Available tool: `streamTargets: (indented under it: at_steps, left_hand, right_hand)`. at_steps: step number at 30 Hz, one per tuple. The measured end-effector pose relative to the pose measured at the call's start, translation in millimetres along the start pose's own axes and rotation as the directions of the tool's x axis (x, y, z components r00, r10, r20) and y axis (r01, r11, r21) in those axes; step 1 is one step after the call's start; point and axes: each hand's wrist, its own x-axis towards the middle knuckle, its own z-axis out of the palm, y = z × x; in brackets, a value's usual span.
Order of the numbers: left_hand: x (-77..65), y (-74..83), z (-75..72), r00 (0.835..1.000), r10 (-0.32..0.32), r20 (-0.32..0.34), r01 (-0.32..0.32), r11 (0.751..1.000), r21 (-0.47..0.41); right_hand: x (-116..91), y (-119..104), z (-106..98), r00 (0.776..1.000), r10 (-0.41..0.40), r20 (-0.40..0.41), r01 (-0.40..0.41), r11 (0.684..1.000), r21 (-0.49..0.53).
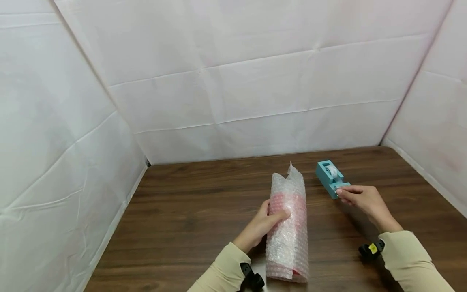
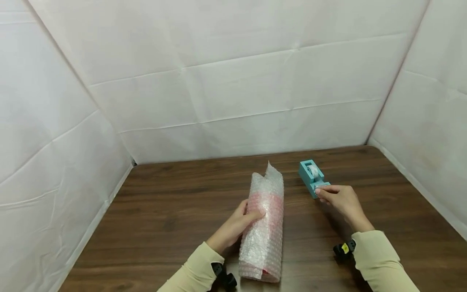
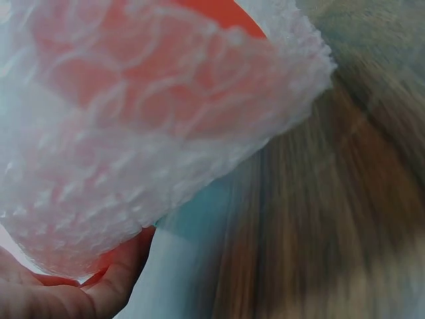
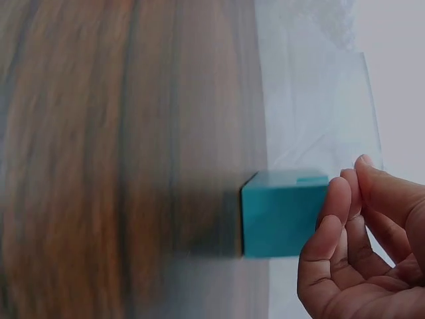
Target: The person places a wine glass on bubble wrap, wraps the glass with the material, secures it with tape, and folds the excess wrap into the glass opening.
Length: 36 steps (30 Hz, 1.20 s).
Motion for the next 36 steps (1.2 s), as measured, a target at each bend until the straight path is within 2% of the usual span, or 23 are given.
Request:
streamTargets:
  at_steps: [7,12,19,29,36]
  left_hand:
    - [-5.0,1.3,-13.6,0.999,0.018,-0.046,-0.018,1.000,-0.015]
    - [-6.4,0.9,-22.8,0.995,0.025,-0.095,-0.026,1.000,-0.012]
    - [-10.6,2.2,-34.5,0.990,0.021,-0.137,-0.019,1.000,0.016]
    - [-15.0,-3.0,-48.6,0.982,0.039,-0.185,-0.036,0.999,0.018]
    - [-16.7,-5.6,-52.4,0.978,0.046,-0.202,-0.042,0.999,0.023]
  right_hand:
    - [4.7,-19.4,8.0,0.994,-0.105,0.021,0.106,0.992,-0.062]
    - [6.0,-32.2,14.0,0.981,-0.187,0.050,0.190,0.979,-0.072]
    - [6.7,-51.4,25.9,0.963,-0.256,0.085,0.262,0.961,-0.083]
    - [7.6,-86.3,53.1,0.933,-0.337,0.125,0.340,0.940,-0.006]
    - [7.7,-98.8,70.2,0.915,-0.371,0.161,0.369,0.928,0.046]
